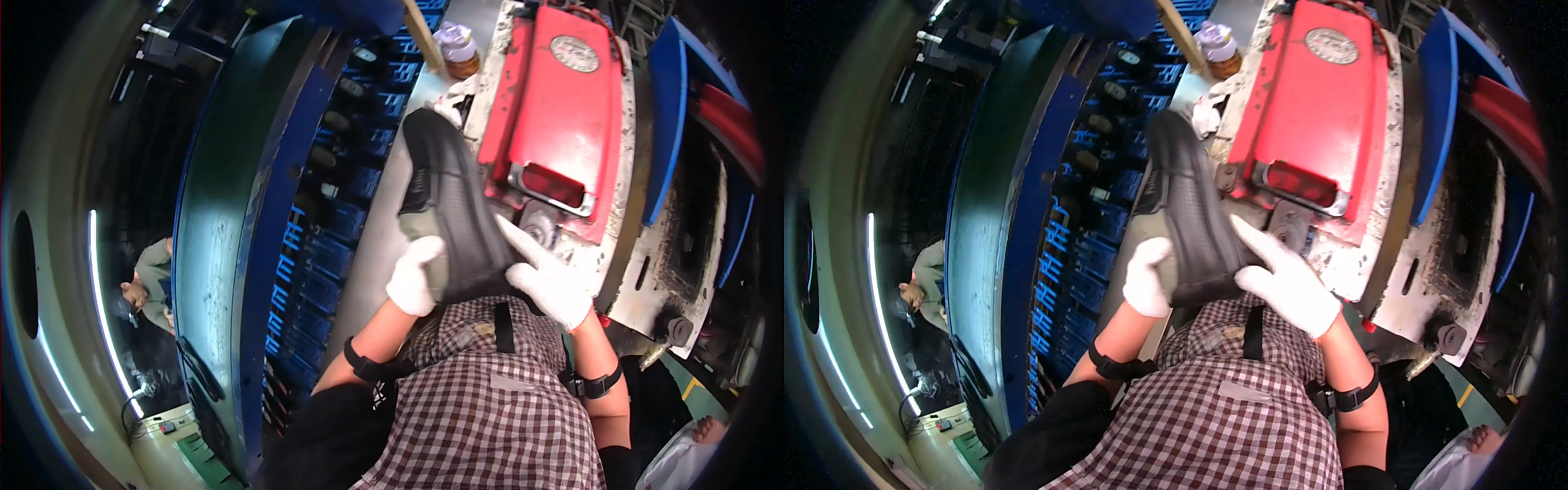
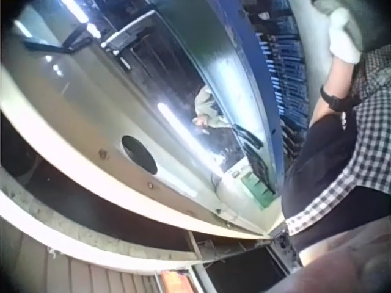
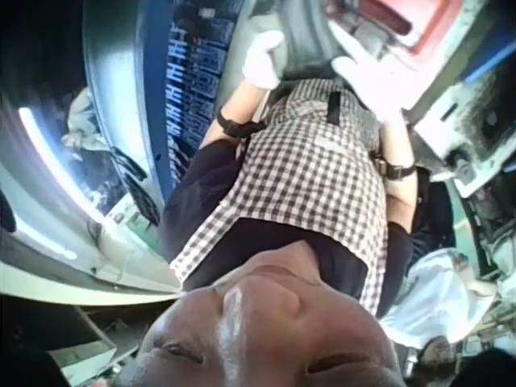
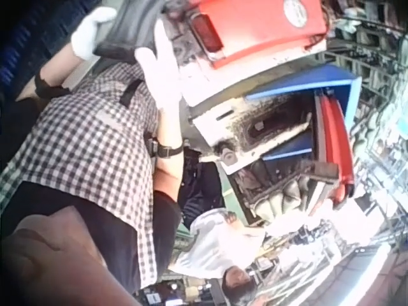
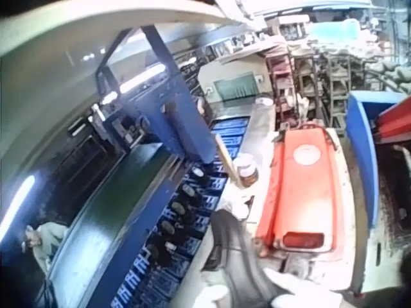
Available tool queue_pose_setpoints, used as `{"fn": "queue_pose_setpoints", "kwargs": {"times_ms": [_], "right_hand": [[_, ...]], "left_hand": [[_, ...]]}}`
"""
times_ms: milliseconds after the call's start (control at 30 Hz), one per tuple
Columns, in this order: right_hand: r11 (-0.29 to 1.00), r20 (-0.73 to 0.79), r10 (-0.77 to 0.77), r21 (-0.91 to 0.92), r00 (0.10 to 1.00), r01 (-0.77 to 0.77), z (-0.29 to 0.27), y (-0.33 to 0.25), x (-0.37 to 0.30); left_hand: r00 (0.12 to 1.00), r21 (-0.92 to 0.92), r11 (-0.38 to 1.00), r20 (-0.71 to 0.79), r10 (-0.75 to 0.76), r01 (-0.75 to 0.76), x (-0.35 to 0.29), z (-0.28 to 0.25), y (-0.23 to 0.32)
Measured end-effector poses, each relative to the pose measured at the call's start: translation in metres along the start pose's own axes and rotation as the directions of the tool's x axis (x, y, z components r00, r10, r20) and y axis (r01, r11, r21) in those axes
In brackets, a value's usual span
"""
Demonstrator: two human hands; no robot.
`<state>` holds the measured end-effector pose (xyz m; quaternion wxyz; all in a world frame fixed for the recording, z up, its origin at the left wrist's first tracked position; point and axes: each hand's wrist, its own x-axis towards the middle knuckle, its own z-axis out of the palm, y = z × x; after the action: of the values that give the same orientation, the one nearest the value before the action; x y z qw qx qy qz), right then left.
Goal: Operate a pneumatic press to bond shoe soles to uppers in a factory setting.
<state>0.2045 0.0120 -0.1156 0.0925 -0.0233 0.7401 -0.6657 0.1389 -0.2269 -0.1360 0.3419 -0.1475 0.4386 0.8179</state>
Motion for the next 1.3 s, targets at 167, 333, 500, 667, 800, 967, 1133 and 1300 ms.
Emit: {"fn": "queue_pose_setpoints", "kwargs": {"times_ms": [167,333,500,667,800,967,1133,1300], "right_hand": [[0.72,-0.345,-0.36,-0.694,0.867,0.023,0.006,0.029,0.009],[0.513,-0.414,-0.39,-0.839,0.822,-0.18,0.009,0.074,-0.001],[0.525,-0.426,-0.329,-0.825,0.843,-0.212,0.006,0.079,-0.002],[0.468,-0.471,-0.308,-0.831,0.827,-0.3,0.005,0.084,-0.004],[0.453,-0.464,-0.315,-0.84,0.828,-0.299,0.004,0.091,-0.003],[0.442,-0.48,-0.34,-0.841,0.809,-0.313,0.001,0.093,-0.007],[0.436,-0.463,-0.367,-0.852,0.807,-0.29,-0.006,0.092,-0.009],[0.417,-0.466,-0.338,-0.853,0.818,-0.314,-0.009,0.092,-0.015]], "left_hand": [[0.852,-0.058,0.961,-0.48,0.21,-0.27,-0.013,-0.129,-0.006],[0.568,-0.009,0.984,-0.818,0.095,-0.177,0.016,-0.309,-0.003],[0.39,0.211,0.977,-0.9,0.195,0.0,0.028,-0.438,0.031],[0.381,0.357,0.934,-0.863,0.332,-0.007,0.054,-0.458,0.085],[0.22,0.525,0.783,-0.851,0.477,0.333,0.083,-0.452,0.089],[0.299,0.574,0.651,-0.818,0.492,0.496,0.079,-0.432,0.078],[0.305,0.591,0.747,-0.804,0.51,0.307,0.049,-0.387,0.002],[0.585,0.683,0.73,-0.6,0.546,0.019,0.043,-0.292,-0.083]]}}
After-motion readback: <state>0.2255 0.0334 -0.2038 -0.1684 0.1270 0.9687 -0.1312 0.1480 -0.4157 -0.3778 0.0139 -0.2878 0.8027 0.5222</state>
